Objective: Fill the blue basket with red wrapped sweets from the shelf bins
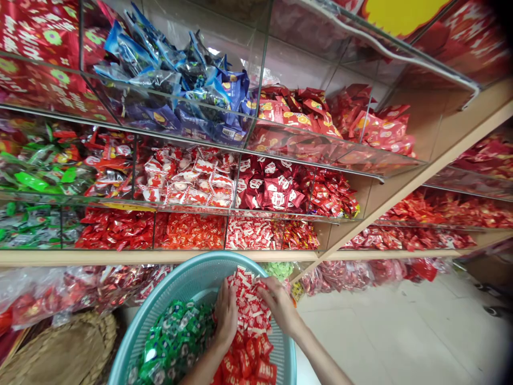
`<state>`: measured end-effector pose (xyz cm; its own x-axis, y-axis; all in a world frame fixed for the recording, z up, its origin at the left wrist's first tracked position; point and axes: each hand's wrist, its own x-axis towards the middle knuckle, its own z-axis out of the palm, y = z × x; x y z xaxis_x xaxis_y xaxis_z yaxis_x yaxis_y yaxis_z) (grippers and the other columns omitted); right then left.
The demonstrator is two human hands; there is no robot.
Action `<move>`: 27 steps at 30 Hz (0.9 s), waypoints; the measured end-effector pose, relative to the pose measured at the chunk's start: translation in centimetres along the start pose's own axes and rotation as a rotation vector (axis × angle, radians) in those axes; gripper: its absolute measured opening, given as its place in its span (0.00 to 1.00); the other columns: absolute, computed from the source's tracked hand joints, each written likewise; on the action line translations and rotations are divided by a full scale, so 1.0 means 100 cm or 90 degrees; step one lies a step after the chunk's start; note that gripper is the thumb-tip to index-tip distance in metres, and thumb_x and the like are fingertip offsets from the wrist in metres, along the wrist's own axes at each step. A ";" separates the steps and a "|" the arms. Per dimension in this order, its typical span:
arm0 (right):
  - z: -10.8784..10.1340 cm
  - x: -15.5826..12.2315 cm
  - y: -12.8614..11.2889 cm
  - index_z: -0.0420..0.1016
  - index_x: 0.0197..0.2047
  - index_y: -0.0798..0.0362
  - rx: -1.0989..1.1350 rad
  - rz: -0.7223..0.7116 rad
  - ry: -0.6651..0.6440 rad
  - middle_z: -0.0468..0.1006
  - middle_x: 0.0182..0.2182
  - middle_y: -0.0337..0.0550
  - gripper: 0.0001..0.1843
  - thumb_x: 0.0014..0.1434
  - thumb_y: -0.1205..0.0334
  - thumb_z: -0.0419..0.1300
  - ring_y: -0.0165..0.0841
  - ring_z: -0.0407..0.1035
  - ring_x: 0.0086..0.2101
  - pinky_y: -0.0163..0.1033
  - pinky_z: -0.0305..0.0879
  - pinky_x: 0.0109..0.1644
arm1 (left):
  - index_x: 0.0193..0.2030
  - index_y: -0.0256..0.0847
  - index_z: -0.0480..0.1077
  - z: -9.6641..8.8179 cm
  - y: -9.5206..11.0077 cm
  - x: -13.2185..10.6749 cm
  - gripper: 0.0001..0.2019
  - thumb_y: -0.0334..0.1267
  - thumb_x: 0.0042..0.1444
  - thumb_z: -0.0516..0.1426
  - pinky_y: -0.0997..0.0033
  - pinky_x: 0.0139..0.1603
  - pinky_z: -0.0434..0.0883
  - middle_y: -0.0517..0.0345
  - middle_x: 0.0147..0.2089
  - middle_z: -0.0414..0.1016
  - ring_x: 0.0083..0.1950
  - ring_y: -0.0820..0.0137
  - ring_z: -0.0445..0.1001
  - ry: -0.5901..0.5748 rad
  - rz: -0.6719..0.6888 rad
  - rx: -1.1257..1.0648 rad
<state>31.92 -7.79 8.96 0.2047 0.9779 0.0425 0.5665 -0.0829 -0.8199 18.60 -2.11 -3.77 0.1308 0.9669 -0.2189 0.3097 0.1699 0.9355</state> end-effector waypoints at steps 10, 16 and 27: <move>0.030 -0.020 0.014 0.67 0.40 0.51 -0.249 -0.031 -0.019 0.73 0.35 0.44 0.07 0.60 0.65 0.49 0.36 0.70 0.33 0.37 0.63 0.34 | 0.64 0.35 0.53 -0.001 0.002 -0.002 0.31 0.52 0.60 0.39 0.61 0.70 0.45 0.48 0.70 0.47 0.70 0.65 0.46 0.007 -0.012 -0.015; 0.035 -0.019 0.017 0.64 0.34 0.50 -0.236 -0.069 0.024 0.70 0.33 0.42 0.06 0.59 0.68 0.48 0.33 0.68 0.31 0.36 0.60 0.33 | 0.66 0.34 0.49 0.000 -0.002 -0.001 0.31 0.51 0.61 0.38 0.62 0.70 0.44 0.48 0.71 0.46 0.71 0.68 0.45 -0.006 -0.001 -0.005; 0.047 -0.022 0.031 0.63 0.36 0.50 -0.330 -0.015 0.010 0.73 0.32 0.43 0.05 0.61 0.66 0.48 0.34 0.69 0.27 0.35 0.53 0.27 | 0.66 0.37 0.50 0.000 -0.005 0.000 0.30 0.51 0.61 0.38 0.63 0.70 0.47 0.50 0.70 0.50 0.70 0.67 0.48 0.008 -0.004 -0.007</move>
<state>29.51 -9.33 3.67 0.1973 0.9779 0.0692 0.8911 -0.1495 -0.4284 18.41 -2.19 -4.19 0.1170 0.9683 -0.2207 0.2994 0.1775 0.9375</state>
